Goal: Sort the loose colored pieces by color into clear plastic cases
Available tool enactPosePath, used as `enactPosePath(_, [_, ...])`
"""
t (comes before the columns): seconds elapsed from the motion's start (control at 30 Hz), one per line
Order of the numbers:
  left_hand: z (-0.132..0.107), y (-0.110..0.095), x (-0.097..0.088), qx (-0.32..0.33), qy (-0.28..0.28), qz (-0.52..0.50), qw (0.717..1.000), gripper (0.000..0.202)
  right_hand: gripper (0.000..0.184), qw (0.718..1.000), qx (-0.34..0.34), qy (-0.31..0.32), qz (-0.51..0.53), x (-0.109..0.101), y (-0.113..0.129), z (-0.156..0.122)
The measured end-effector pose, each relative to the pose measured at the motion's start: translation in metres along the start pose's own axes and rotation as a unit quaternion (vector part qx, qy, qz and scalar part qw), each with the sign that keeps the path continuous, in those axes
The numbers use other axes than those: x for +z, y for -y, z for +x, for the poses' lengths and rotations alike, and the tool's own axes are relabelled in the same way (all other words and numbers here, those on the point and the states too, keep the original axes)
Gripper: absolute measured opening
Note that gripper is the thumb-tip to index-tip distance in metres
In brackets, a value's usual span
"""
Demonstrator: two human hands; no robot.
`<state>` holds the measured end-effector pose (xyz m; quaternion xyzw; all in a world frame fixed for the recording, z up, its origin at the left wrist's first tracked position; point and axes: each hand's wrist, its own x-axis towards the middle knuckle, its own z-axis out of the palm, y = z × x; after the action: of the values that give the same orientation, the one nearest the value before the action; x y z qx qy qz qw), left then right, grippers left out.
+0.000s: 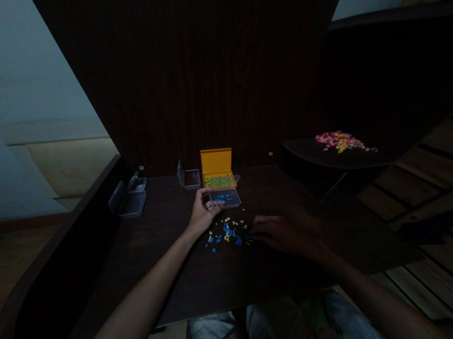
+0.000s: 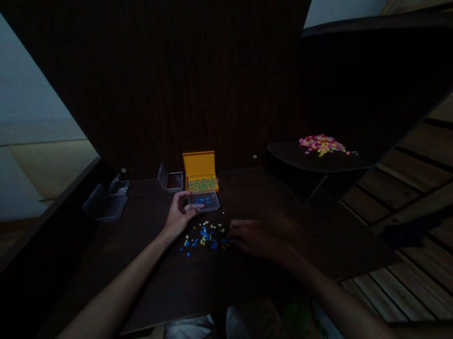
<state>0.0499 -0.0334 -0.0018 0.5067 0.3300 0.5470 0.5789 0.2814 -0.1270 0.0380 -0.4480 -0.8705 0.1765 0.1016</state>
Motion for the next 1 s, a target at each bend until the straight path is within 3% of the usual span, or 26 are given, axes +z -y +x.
enactPosePath(0.27, [0.0,0.0,0.0,0.003,0.0,0.011,1.0,0.055,0.02,1.0,0.016,-0.022,-0.012,0.012,-0.003,-0.003])
enactPosePath(0.47, [-0.001,0.0,-0.001,0.003,0.012,0.009,1.0,0.054,0.02,0.997,-0.006,-0.074,0.021,-0.003,0.002,0.004])
enactPosePath(0.7, [-0.004,-0.002,0.002,-0.001,0.032,-0.007,0.999,0.058,0.021,0.985,-0.049,-0.161,0.035,-0.022,-0.005,0.044])
enactPosePath(1.0, [-0.008,-0.006,0.008,-0.021,0.061,-0.031,0.997,0.059,0.017,0.992,-0.065,-0.11,-0.007,-0.029,-0.005,0.093])
